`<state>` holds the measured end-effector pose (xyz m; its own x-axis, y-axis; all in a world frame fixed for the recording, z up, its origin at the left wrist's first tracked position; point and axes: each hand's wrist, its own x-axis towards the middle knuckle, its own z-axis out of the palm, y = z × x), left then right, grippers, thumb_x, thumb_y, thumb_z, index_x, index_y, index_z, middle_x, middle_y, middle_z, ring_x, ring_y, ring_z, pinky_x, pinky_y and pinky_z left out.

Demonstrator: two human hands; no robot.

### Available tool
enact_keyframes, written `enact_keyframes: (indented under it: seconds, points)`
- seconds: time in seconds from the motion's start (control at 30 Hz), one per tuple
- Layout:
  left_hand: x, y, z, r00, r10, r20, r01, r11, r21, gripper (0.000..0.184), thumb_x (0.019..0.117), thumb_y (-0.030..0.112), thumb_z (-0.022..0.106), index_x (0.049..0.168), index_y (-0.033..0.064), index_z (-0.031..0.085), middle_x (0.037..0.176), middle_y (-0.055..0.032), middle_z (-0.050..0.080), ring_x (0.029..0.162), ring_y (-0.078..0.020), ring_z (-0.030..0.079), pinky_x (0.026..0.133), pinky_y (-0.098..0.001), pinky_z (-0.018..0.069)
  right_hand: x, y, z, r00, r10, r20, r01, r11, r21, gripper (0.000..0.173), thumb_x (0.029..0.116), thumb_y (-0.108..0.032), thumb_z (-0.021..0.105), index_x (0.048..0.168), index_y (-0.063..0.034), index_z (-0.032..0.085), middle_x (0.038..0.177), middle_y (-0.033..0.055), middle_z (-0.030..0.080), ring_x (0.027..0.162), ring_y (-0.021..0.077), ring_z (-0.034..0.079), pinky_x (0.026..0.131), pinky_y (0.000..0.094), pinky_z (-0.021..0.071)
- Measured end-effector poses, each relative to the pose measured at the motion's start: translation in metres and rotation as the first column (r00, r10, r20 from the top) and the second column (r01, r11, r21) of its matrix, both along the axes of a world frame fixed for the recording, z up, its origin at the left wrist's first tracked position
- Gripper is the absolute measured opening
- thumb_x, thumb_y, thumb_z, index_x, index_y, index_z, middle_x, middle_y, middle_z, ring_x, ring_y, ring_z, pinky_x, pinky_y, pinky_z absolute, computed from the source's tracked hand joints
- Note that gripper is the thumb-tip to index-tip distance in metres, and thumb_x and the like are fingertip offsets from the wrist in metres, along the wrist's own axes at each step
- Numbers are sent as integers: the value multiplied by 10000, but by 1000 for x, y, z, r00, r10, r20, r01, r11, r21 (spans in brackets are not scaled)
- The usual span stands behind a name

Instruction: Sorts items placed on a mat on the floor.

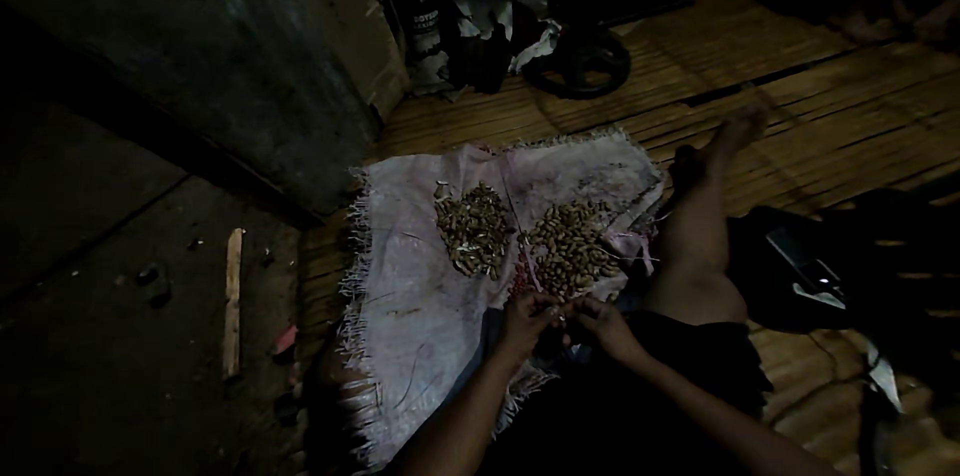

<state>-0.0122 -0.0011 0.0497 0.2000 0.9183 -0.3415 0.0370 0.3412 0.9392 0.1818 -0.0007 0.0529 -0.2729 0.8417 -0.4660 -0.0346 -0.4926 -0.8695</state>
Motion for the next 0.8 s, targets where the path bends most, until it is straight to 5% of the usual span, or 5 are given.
enact_keyframes:
  seconds: [0.43,0.8]
  points:
    - [4,-2,-6,967,-112,-227,125,991,44,186,1014,178,632,1149,72,704,1023,-41,734,857,-131,714,832,-325,610,1,-4,-3,987,87,132,-101,990,102,186,1009,-49,526,1122,13,660,892,103,721,686,190,697,647,358,624]
    - [7,-3,-12,990,-87,-114,90,996,20,195,1030,143,593,1156,34,694,994,-76,708,801,-152,696,782,-327,610,3,-4,-6,989,65,133,-81,989,120,212,1016,-46,478,1058,8,678,841,89,717,650,173,677,614,340,603]
